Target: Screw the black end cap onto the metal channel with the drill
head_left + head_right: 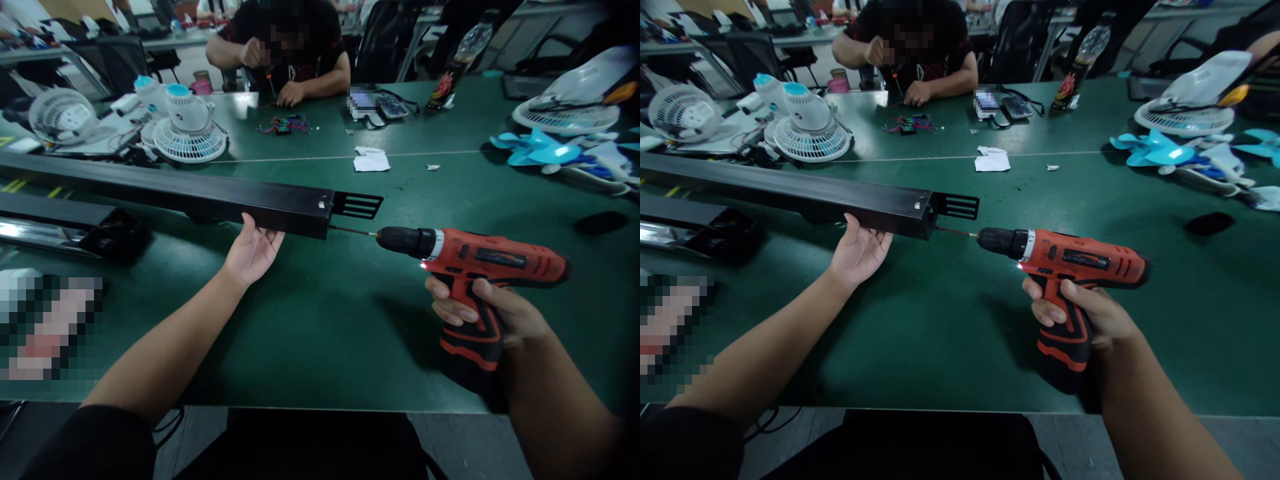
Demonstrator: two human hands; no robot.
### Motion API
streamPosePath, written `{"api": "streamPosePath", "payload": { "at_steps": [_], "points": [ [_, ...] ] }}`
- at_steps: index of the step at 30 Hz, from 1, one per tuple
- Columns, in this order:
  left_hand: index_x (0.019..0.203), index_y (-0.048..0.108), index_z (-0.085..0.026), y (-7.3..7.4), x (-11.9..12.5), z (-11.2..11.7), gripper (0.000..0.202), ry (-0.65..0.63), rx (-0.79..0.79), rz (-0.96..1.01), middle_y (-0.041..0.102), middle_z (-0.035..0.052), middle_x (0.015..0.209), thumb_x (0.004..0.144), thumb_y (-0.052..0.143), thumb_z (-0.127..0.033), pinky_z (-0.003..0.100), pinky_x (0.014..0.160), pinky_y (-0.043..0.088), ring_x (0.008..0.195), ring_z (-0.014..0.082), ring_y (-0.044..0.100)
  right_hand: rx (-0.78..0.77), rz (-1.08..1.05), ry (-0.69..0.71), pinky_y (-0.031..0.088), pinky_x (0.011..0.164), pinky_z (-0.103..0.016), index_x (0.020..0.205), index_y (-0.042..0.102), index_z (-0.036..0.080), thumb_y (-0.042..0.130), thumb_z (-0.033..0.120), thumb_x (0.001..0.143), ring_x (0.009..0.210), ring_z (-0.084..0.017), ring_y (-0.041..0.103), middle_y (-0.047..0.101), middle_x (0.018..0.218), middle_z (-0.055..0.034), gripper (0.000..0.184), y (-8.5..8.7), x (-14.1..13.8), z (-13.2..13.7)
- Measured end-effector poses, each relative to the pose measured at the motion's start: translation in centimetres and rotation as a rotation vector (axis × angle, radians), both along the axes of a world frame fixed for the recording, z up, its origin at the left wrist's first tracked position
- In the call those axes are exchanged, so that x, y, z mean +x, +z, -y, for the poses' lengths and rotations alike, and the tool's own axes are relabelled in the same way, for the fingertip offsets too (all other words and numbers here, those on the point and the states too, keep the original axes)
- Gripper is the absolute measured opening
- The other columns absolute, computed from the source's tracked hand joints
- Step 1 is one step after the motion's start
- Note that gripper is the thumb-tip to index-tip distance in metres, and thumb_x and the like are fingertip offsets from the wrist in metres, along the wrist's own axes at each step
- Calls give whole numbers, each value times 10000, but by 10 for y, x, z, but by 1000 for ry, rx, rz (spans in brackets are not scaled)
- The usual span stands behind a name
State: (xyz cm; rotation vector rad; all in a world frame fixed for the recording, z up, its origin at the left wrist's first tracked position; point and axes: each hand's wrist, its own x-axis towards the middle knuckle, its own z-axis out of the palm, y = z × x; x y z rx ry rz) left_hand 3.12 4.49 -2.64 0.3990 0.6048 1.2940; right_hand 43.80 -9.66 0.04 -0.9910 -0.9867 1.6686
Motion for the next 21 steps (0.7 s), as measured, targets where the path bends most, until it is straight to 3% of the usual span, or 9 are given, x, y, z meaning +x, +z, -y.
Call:
{"api": "streamPosePath", "payload": {
  "at_steps": [5,10,17,21],
  "points": [
    [1530,802,-272,1,0,0,518,18,-24,-49,934,59,1238,1272,485,-589,253,1261,617,1414,201,838,-14,-2,-20,506,457,-311,1145,825,268,1061,599,832,492,-85,330,727,907,-40,514,0,0,-1],
    [1534,801,-301,-5,-4,-2,493,-33,21,-17,934,37,1245,1235,584,-626,237,1216,638,1355,191,861,-24,3,-43,498,452,-311,1195,813,284,1066,582,817,479,-82,319,739,901,-33,544,2,-2,0],
    [1530,794,-266,-3,0,0,510,-4,-10,-17,927,52,1235,1263,517,-600,248,1209,646,1321,196,868,-17,12,2,523,474,-311,1106,807,256,1042,576,852,491,-75,345,726,900,-37,471,1,1,-1],
    [1573,771,-294,-5,-1,-1,507,-15,-1,-2,928,39,1246,1239,575,-621,251,1219,642,1319,194,870,-11,12,6,534,470,-320,1171,782,265,1017,561,885,487,-82,358,713,910,-40,474,-1,2,-1]
  ]
}}
